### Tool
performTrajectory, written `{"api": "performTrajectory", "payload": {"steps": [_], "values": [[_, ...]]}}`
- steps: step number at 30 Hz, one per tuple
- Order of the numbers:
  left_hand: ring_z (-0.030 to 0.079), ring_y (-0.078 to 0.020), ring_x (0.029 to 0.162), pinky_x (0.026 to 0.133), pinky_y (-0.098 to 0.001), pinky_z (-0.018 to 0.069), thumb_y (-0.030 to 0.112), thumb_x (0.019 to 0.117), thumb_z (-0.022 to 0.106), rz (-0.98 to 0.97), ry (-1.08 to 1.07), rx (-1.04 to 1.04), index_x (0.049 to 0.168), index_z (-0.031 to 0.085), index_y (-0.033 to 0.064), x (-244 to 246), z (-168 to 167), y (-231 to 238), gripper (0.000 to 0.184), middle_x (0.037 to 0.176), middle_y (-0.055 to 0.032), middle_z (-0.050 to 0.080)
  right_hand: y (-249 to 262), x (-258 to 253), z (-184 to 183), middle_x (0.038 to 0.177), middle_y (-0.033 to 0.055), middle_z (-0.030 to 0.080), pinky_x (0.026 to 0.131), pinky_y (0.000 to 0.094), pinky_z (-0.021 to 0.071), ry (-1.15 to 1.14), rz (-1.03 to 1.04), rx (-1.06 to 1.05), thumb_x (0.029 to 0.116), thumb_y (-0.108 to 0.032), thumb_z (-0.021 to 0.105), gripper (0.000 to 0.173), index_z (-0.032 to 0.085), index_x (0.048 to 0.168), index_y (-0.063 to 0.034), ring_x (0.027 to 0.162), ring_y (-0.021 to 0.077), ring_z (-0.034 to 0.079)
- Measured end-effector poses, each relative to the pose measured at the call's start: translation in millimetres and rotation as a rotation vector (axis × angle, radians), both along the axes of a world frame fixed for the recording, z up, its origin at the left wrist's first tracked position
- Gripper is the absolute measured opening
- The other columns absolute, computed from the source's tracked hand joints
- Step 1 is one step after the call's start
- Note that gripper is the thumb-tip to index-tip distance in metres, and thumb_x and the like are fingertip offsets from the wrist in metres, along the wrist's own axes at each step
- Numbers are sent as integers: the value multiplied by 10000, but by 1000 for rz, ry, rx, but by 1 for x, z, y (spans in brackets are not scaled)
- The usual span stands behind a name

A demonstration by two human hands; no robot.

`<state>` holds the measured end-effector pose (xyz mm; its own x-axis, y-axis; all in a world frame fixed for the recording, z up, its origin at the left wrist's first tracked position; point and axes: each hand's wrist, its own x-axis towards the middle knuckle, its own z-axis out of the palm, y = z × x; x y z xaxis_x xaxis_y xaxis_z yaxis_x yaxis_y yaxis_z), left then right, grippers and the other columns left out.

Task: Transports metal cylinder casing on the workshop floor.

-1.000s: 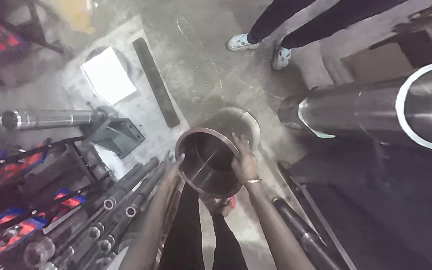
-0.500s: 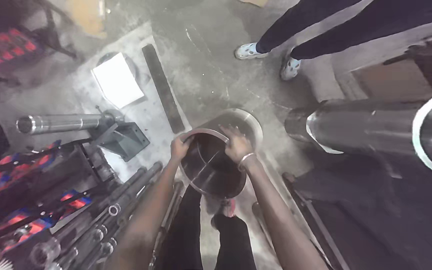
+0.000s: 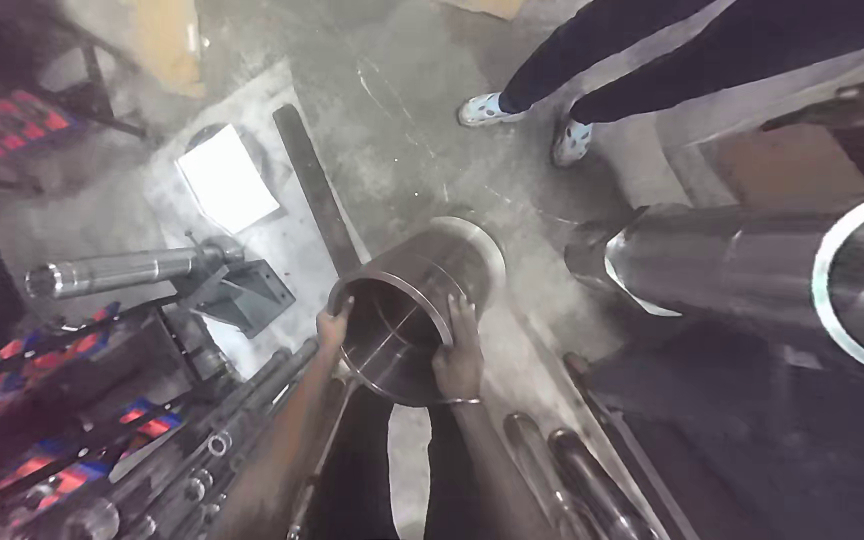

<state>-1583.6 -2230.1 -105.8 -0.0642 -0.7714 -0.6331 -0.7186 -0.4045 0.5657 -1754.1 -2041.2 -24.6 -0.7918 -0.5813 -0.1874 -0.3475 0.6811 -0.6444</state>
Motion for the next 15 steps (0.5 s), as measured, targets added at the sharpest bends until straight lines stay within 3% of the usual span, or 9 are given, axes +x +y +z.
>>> {"api": "performTrajectory", "payload": {"steps": [5, 11, 15], "values": [[718, -167, 997, 949, -398, 571, 295, 953, 749, 128, 77, 13, 1140, 706, -12, -11, 4, -10, 361, 1072, -124, 751, -43, -31, 10, 1589, 170, 444, 1139, 650, 384, -10, 100, 35, 765, 25, 588, 765, 525, 1511, -132, 1455, 409, 431], [723, -212, 878, 853, -443, 590, 344, 947, 753, 302, 42, 77, 1059, 721, -6, -27, 10, -22, 368, 953, -140, 748, -104, -78, 27, 1584, 161, 455, 1165, 611, 376, -99, 245, 153, 826, 51, 591, 740, 504, 1530, -159, 1460, 388, 432], [719, -261, 939, 890, -487, 579, 382, 947, 747, 424, 6, 131, 1107, 712, -9, -43, 13, -24, 423, 1008, -171, 741, -140, -110, 28, 1602, 117, 442, 1201, 598, 336, -174, 352, 215, 877, 15, 583, 702, 494, 1540, -201, 1491, 356, 393]]}}
